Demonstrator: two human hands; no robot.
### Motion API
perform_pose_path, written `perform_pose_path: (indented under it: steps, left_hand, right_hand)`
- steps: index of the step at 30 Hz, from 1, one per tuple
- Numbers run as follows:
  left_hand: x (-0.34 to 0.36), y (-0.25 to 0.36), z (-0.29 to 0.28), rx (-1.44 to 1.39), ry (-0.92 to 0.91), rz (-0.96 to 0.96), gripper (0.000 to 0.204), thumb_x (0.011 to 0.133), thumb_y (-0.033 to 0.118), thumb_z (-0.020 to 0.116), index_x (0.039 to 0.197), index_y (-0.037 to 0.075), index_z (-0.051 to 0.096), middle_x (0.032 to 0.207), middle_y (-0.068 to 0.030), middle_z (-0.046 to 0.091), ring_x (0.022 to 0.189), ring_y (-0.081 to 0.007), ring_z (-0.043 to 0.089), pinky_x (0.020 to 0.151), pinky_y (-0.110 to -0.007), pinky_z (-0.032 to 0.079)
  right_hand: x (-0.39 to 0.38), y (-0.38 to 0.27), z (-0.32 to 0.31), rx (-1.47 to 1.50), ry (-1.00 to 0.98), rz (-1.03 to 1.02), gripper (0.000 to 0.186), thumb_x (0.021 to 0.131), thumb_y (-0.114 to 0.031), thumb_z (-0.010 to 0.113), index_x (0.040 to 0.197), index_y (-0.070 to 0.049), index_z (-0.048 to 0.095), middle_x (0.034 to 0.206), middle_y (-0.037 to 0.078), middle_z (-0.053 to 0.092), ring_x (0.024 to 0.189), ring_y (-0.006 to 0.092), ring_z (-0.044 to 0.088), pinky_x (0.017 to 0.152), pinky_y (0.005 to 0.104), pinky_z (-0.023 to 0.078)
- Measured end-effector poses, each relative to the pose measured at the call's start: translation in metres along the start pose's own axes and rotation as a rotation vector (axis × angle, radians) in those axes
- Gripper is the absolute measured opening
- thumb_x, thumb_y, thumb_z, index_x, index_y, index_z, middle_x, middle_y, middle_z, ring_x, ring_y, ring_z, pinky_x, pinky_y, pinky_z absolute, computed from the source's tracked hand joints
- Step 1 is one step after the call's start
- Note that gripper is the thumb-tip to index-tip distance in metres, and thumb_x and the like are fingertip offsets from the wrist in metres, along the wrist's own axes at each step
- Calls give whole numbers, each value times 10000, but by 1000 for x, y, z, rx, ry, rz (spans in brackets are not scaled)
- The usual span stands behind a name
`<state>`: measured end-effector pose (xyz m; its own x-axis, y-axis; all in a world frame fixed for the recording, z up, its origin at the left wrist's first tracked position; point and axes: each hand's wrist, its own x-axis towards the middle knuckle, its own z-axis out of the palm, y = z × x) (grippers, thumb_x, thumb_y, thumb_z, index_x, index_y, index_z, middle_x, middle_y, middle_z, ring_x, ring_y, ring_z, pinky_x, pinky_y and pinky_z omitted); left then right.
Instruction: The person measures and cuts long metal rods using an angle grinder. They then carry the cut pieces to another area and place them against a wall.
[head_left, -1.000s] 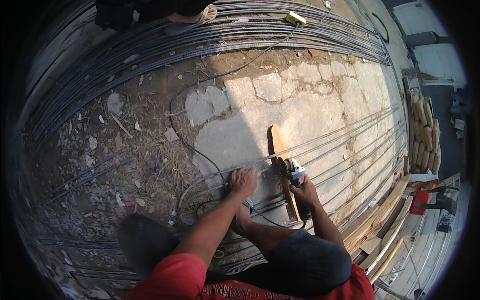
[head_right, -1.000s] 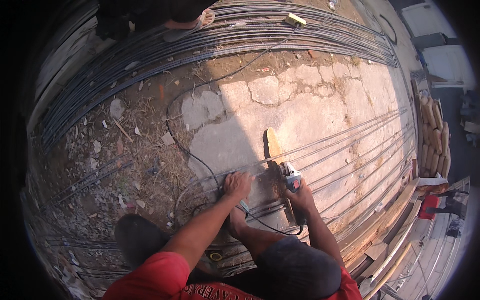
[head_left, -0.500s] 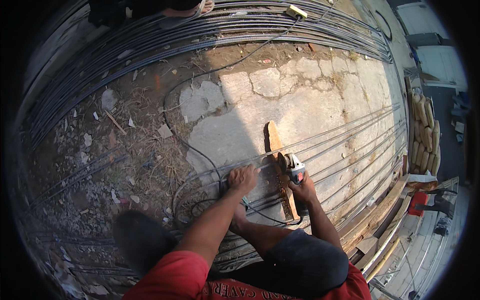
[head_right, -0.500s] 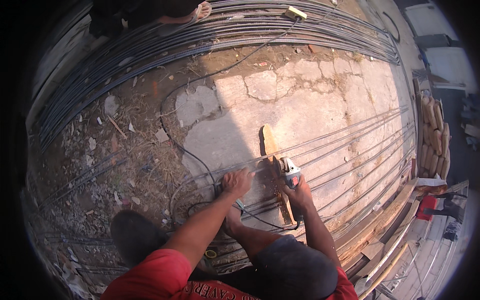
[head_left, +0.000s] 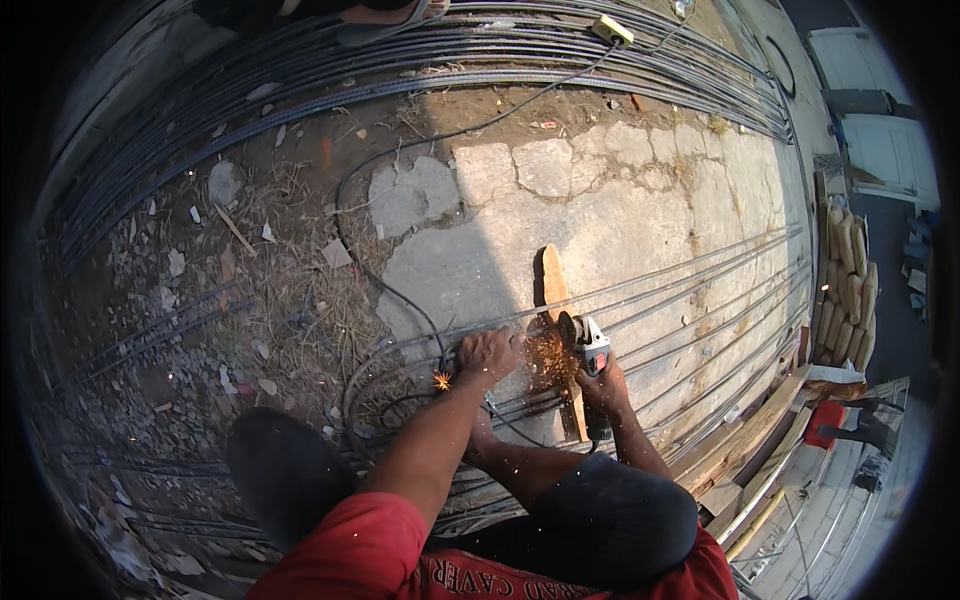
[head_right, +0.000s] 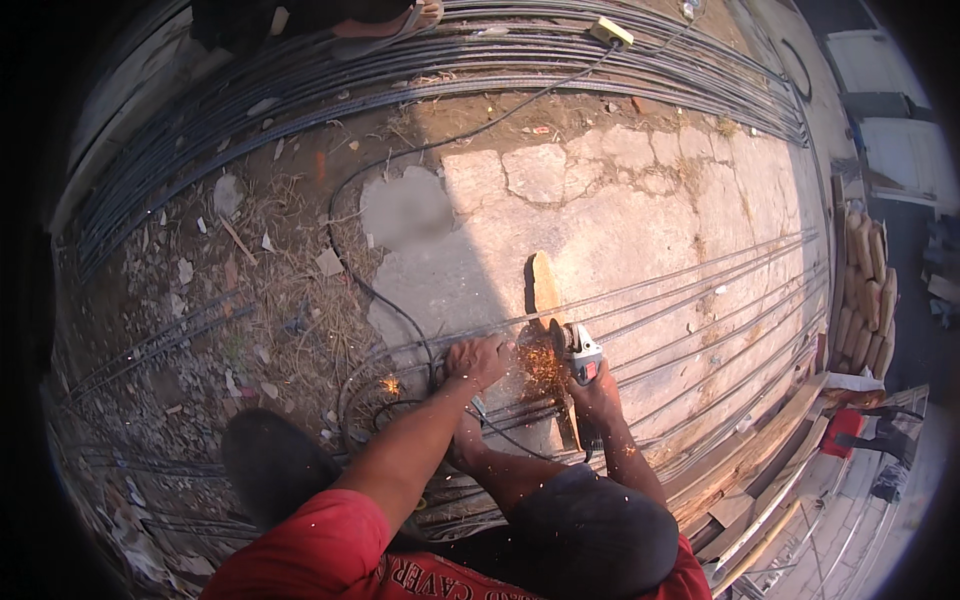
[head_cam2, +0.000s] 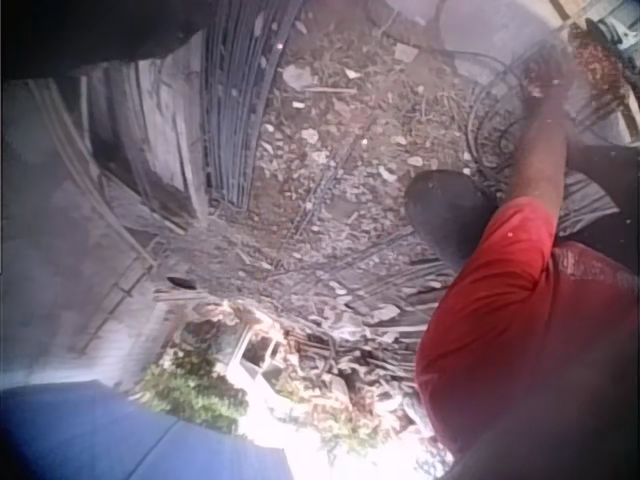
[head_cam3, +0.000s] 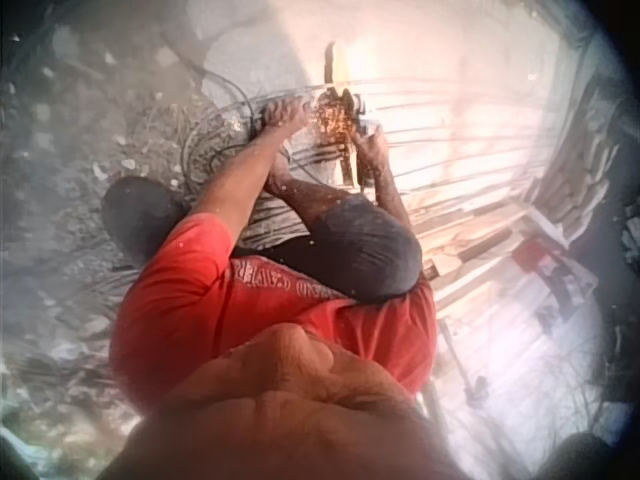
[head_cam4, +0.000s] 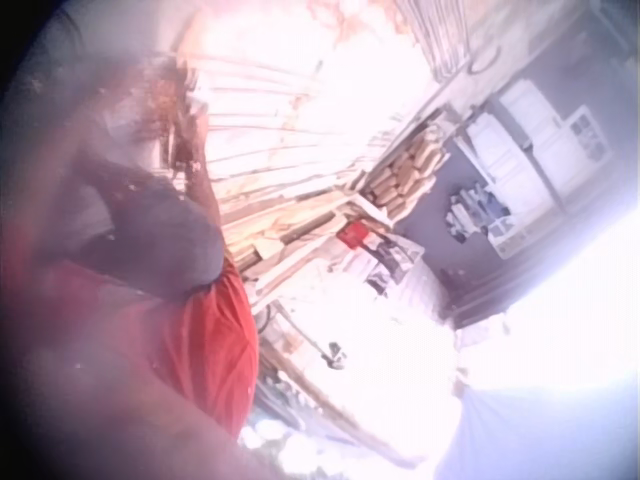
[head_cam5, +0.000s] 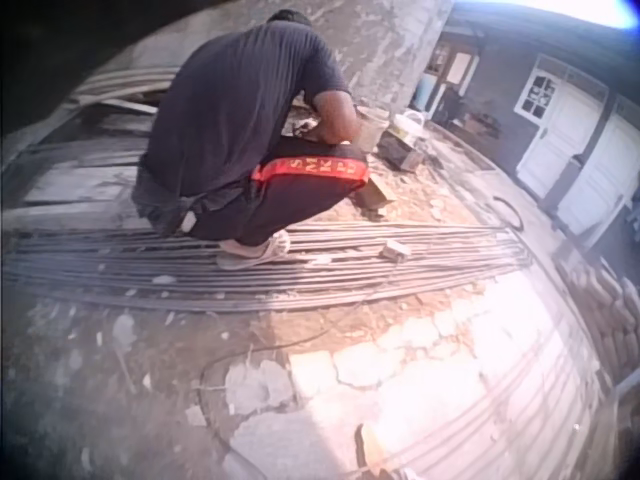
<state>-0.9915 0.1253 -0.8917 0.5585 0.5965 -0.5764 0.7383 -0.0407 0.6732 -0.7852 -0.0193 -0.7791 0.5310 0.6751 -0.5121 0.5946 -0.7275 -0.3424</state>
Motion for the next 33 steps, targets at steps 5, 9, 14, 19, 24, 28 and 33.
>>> perform_pose_path:
  steps: [5,9,14,19,24,28,33]
  left_hand:
    - [-4,8,-15,72,-27,24,468,1002,513,459,1107,123,694,1042,-203,731,1002,-424,687,890,-549,508]
    - [-4,5,-9,94,20,43,448,1000,493,473,1084,121,709,999,-197,737,957,-410,701,858,-545,524]
    - [-2,5,-11,30,-12,34,455,981,518,493,1060,127,712,1010,-201,734,969,-436,686,877,-568,485]
    - [-4,4,-13,44,12,63,438,991,485,474,1062,133,724,988,-192,740,939,-421,699,846,-551,518]
    - [-3,4,-13,38,12,61,447,987,479,461,1072,130,728,1008,-193,742,948,-417,704,855,-537,533]
    - [-2,5,-18,58,-24,40,458,987,485,463,1080,121,724,1012,-194,742,957,-416,704,868,-534,534]
    - [-2,6,-18,49,-39,45,466,997,482,455,1093,108,716,1034,-198,738,984,-421,698,876,-540,531]
  right_hand:
    - [1,-3,0,-39,4,48,679,800,-334,774,1239,80,463,1041,346,664,1006,513,650,826,514,532]
    - [-1,-9,-2,9,-6,40,657,800,-326,766,1245,60,474,1064,335,668,1026,504,650,849,510,531]
    - [0,-11,-3,-28,-14,82,647,801,-310,757,1260,52,479,1089,315,672,1043,479,659,870,492,531]
    - [-3,-16,-4,31,-8,73,640,804,-301,752,1265,52,482,1105,310,669,1046,471,661,878,486,529]
    - [-5,-8,-2,45,-18,51,631,806,-294,751,1256,60,485,1108,319,660,1061,483,648,885,494,526]
    - [-6,-20,-4,-10,-12,90,641,800,-307,753,1245,69,484,1102,336,652,1059,497,640,888,503,523]
    - [-7,-7,-2,-20,-21,96,655,789,-322,748,1237,72,479,1105,350,648,1059,504,639,892,505,523]
